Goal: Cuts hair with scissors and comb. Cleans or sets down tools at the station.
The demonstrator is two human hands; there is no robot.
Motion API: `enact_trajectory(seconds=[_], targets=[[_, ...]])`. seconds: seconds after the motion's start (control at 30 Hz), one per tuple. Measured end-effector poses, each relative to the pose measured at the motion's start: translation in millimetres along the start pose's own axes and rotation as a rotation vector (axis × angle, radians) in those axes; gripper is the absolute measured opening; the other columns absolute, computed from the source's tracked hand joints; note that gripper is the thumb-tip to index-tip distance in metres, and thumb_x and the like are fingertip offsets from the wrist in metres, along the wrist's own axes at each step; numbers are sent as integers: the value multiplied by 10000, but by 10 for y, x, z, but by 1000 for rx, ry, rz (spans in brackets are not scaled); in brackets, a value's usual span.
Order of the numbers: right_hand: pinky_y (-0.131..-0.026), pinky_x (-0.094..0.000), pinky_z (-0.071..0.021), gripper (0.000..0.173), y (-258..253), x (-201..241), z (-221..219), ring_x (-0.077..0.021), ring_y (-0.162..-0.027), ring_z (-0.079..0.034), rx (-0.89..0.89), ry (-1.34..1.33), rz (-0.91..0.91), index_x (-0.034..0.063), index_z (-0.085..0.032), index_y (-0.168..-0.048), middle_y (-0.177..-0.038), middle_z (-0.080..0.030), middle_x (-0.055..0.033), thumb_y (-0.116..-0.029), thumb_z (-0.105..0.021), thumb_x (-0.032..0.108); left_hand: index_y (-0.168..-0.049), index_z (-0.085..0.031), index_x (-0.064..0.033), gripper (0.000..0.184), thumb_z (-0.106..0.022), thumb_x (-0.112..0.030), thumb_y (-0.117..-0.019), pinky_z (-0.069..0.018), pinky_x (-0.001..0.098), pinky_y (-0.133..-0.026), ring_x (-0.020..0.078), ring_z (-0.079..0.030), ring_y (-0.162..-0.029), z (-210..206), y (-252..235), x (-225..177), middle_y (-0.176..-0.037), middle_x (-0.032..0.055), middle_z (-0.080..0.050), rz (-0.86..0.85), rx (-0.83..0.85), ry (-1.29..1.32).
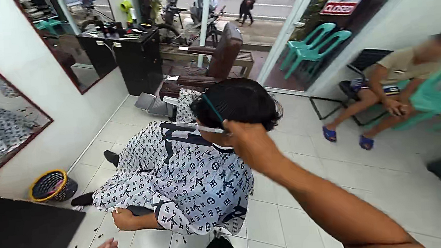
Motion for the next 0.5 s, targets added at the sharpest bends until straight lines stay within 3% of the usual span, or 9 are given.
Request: enact_trajectory(seconds=[0.07,0.17,0.23,0.3,0.33,0.43,0.5], targets=[[-829,-600,-562,285,156,185,-225,-457,-903,-716,150,61,103,-102,-634,-1222,-978,-718,-264,-949,-571,-48,-1316,-586,58,397,-456,-231,-1077,-567,390,-886,182,-702,-1025,24,-289,-425,-1166,164,-714,-47,44,12],[-776,-540,-576,197,388,250,-403,-381,-807,-724,259,22,306,-35,-693,-1086,-881,-722,-192,-933,-577,-76,-1256,-631,46,363,-476,-219,-1062,-585,338,-857,141,-719,-976,-98,-636,-985,-1105,109,-740,-205,142,-8],[-754,-492,-581,214,446,223,-343,-329,-767,-722,94,12,319,6,-717,-1062,-842,-724,-148,-914,-583,-70,-1233,-643,31,344,-471,-207,-1053,-586,302,-846,112,-722,-969,-300,-794,-1333,-1089,74,-748,-296,199,1],[-756,-508,-607,260,387,181,-109,-339,-809,-737,-165,18,122,-5,-736,-1135,-907,-747,-171,-939,-571,-44,-1224,-650,32,330,-476,-191,-1054,-583,296,-855,112,-719,-983,-514,-903,-1715,-1101,76,-747,-362,255,15],[-707,-499,-612,253,320,122,23,-322,-763,-735,-285,49,8,-11,-738,-1146,-887,-748,-170,-964,-562,1,-1225,-651,31,325,-478,-183,-1051,-581,297,-867,115,-716,-996,-608,-960,-1896,-1110,76,-744,-406,296,14],[-684,-560,-574,274,103,34,454,-337,-711,-709,-390,77,-391,-42,-693,-1189,-861,-727,-191,-1048,-573,161,-1205,-664,24,296,-491,-152,-1042,-581,286,-886,102,-713,-1003,-838,-1179,-2409,-1114,58,-742,-545,448,5],[-649,-540,-553,272,-80,1,547,-315,-645,-677,-443,65,-534,-47,-688,-1159,-799,-709,-184,-1047,-593,182,-1197,-671,16,285,-497,-149,-1043,-572,263,-897,71,-708,-997,-951,-1373,-2747,-1096,33,-746,-639,543,-12]])
Point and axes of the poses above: each hand's wrist, its own y-axis away from the middle knuckle, its own z-axis out of the back of the hand, x = y × z, the point moved 1 cm from there along -y, towards the middle knuckle
